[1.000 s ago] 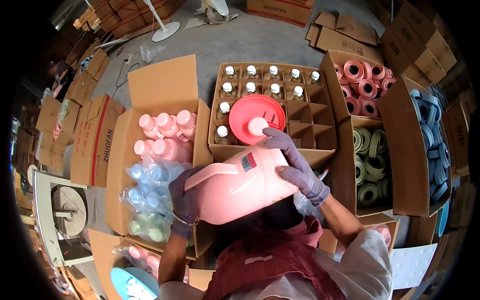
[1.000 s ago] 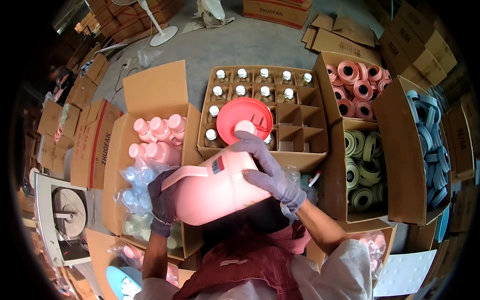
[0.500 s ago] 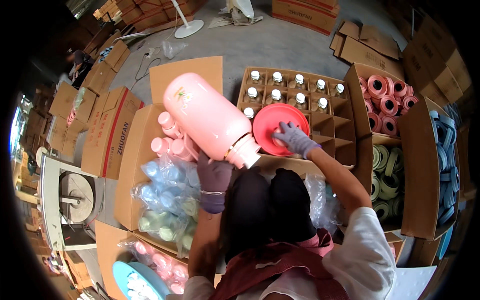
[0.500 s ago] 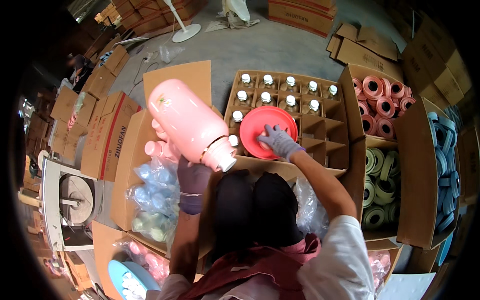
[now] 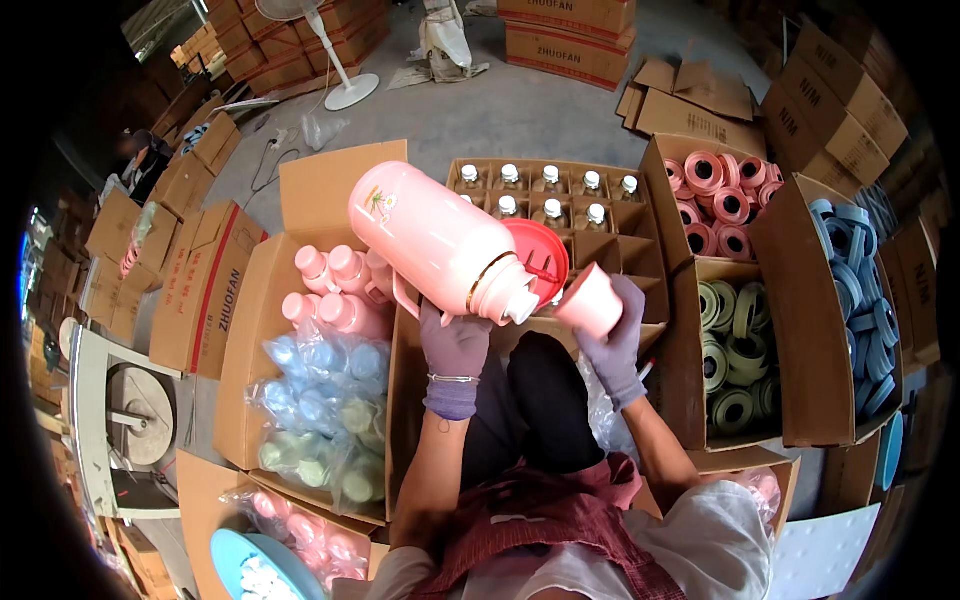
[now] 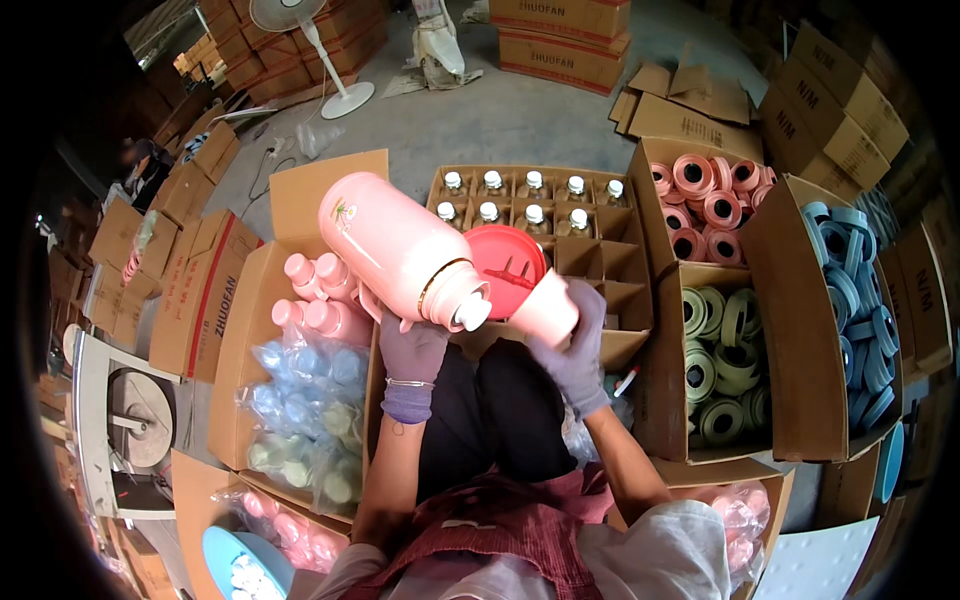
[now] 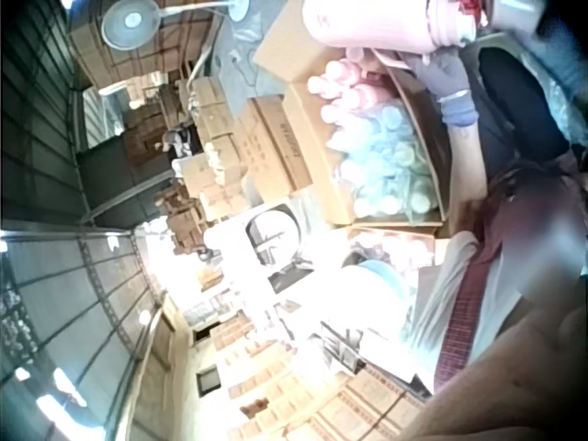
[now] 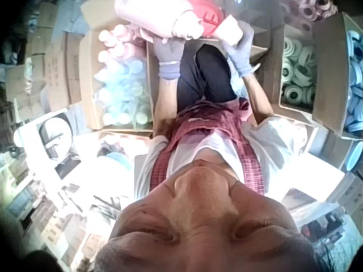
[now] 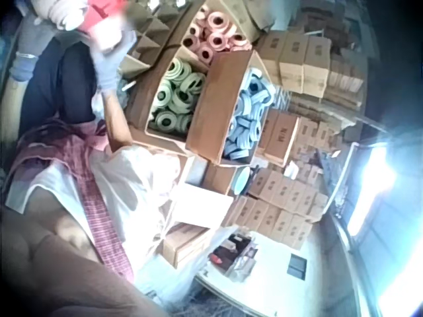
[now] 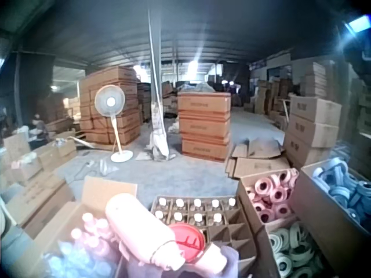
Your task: The person assembles thermos bottles by inserting a metal liner into a plastic outer shell, screwing on a lid, and placing the finished unit into a plastic bag. The person repeats this process for multiple bottles of different colors, including white and pink.
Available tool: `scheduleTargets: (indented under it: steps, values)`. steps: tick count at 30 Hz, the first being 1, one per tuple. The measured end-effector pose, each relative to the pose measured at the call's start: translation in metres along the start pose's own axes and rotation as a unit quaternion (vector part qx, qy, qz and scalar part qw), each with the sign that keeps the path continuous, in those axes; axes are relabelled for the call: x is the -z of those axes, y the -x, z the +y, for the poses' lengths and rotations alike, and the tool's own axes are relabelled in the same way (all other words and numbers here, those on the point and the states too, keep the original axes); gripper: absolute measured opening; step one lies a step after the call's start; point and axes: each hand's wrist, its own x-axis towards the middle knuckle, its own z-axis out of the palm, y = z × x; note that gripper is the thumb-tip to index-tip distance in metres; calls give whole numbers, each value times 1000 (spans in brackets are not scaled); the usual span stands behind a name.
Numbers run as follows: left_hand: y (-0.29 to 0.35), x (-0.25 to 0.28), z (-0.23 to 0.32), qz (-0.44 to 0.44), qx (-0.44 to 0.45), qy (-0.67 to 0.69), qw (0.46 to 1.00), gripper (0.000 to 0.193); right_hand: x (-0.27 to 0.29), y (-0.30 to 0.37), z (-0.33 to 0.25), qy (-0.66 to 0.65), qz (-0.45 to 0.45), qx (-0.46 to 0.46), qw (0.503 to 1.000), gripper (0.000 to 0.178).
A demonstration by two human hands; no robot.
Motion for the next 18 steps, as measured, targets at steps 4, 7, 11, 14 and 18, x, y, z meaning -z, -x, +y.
scheduleTargets:
  steps: [4,7,11,14,18]
  values:
    - [16,-36,-24,62,15,-24,998,37,3,2,-32,46,-96,128,986,80]
    - [21,-67,-36,102,21,-88,991,41,-14,1,-37,-293,-140,-181,928,77]
    - [22,-61,-27,50,37,-47,997,44,-4,8,-38,-623,-204,-477,585,93]
    - [26,-56,-35,81,28,-67,994,44,-9,34,-51,-279,-32,-145,949,70]
    - [34,-59,-43,91,20,-109,990,47,11,16,-77,-483,-58,-456,745,68]
